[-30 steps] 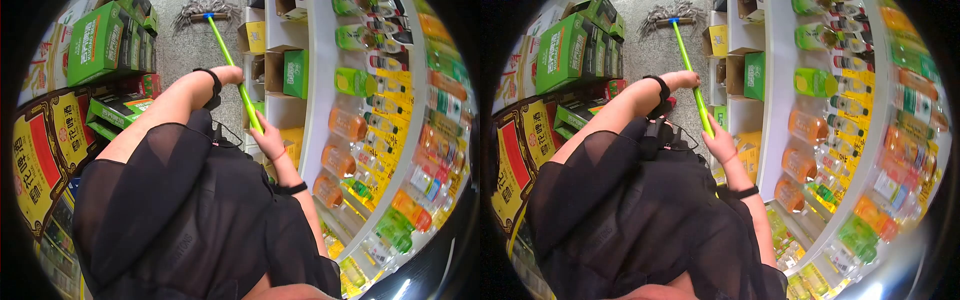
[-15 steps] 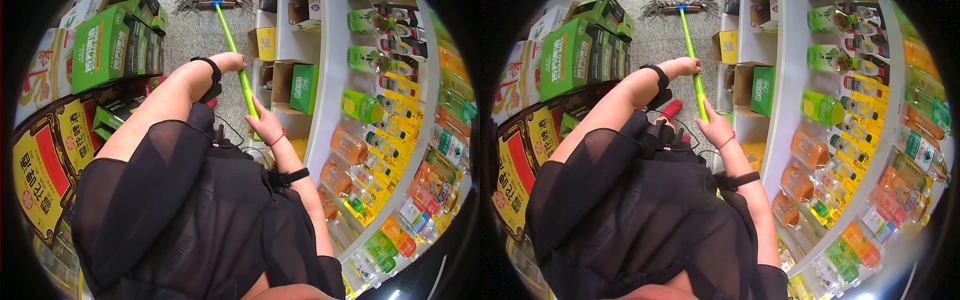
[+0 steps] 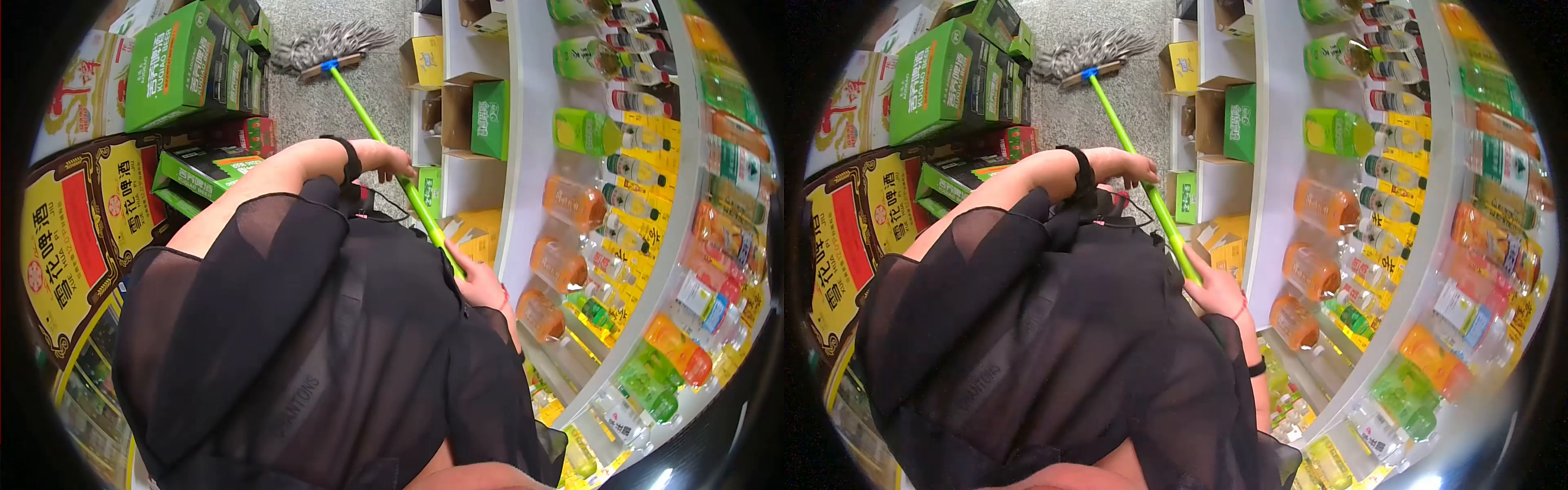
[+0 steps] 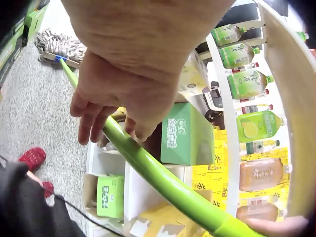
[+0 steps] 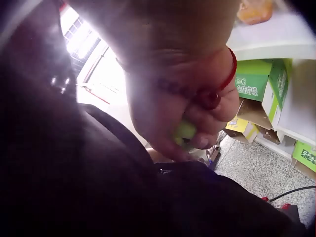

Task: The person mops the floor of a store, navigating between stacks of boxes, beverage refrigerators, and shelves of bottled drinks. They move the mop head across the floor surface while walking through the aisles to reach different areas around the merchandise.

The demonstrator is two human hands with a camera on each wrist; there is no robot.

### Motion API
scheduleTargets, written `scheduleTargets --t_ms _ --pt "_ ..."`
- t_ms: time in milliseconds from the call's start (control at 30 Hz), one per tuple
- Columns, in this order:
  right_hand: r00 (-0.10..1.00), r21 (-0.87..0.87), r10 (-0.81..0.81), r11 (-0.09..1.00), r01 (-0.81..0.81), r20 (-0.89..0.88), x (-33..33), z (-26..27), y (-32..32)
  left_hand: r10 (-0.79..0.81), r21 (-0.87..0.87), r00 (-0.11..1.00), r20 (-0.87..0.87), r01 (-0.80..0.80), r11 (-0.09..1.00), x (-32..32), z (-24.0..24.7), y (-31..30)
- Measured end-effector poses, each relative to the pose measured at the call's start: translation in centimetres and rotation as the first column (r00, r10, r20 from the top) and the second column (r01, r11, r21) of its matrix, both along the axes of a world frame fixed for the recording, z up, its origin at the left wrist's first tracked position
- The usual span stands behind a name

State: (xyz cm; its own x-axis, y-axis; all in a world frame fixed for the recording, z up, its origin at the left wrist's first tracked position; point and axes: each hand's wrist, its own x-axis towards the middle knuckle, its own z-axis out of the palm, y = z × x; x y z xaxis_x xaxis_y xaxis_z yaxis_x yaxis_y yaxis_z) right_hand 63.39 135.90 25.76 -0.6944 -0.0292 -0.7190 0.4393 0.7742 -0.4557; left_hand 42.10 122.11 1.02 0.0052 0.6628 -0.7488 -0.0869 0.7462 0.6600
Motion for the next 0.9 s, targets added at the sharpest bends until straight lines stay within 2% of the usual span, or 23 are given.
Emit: scheduleTargets --t_ms 33,67,100,133,167,233,367,433,500,567,600,633,767,833,867,900 --pt "1.0 0.001 -0.007 1.0 0.007 -0.006 1.2 0.8 0.4 -0.035 0.009 0.999 0.041 0.035 0.999 1.0 0.3 0.4" --pt "0.996 -0.077 -0.073 0.995 0.07 -0.044 2.1 1.6 0.8 -0.04 0.009 0.999 0.036 0.04 0.999 1.4 1.4 0.6" --pt "0.987 -0.156 -0.142 0.979 0.129 -0.072 2.9 2.5 1.1 -0.099 -0.05 0.987 0.128 0.106 0.993 1.6 2.7 0.8" --pt "0.977 -0.161 -0.206 0.964 0.212 0.051 3.3 3.5 1.2 -0.151 -0.101 0.963 0.223 0.177 0.979 1.9 3.6 0.8" --pt "0.976 -0.157 -0.21 0.964 0.216 0.052 4.1 3.5 1.3 -0.155 -0.098 0.962 0.225 0.181 0.979 2.1 3.9 0.8" --pt "0.972 -0.165 -0.182 0.974 0.157 -0.151 4.9 3.5 1.3 -0.148 -0.104 0.939 0.311 0.189 0.976 2.2 4.2 0.8" --pt "0.985 -0.076 -0.169 0.983 0.168 -0.016 3.4 4.2 1.3 -0.14 -0.137 0.944 0.298 0.188 0.973 1.2 3.4 1.8" --pt "0.976 0.018 -0.179 0.983 0.183 -0.12 2.2 4.4 1.0 -0.084 -0.169 0.947 0.311 0.142 0.975 -0.1 4.3 1.8" --pt "0.976 0.027 -0.139 0.989 0.146 -0.168 0.8 3.9 0.9 -0.021 -0.196 0.947 0.322 0.088 0.977 -1.6 3.9 1.9" --pt "0.972 0.035 -0.092 0.994 0.102 -0.218 -1.5 3.1 0.9 -0.138 0.051 0.977 0.164 0.131 0.99 -3.7 0.8 1.4" --pt "0.976 0.041 -0.1 0.993 0.11 -0.193 -3.1 2.5 1.0 -0.119 0.177 0.983 0.137 0.094 0.98 -4.4 -6.6 2.3" --pt "0.979 0.046 -0.11 0.992 0.119 -0.17 -5.2 2.0 0.9 0.098 -0.151 0.979 0.179 -0.071 0.986 -7.7 3.9 0.7" --pt "0.977 0.003 -0.133 0.991 0.136 -0.164 -15.6 0.6 -0.4 0.219 -0.093 0.975 0.038 -0.214 0.972 -16.8 1.2 -0.3" --pt "0.967 0.029 -0.048 0.998 0.057 -0.252 -20.4 -1.0 -1.1 0.3 -0.114 0.953 -0.035 -0.302 0.946 -21.4 -0.2 -0.9" --pt "0.977 0.005 -0.054 0.998 0.057 -0.207 -23.1 -1.5 -1.7 0.327 -0.111 0.943 -0.069 -0.333 0.936 -23.9 -0.4 -1.5" --pt "0.965 -0.004 -0.024 1.0 0.024 -0.263 -25.1 -3.0 -2.0 0.354 -0.108 0.93 -0.102 -0.364 0.925 -26.3 -0.3 -2.3"
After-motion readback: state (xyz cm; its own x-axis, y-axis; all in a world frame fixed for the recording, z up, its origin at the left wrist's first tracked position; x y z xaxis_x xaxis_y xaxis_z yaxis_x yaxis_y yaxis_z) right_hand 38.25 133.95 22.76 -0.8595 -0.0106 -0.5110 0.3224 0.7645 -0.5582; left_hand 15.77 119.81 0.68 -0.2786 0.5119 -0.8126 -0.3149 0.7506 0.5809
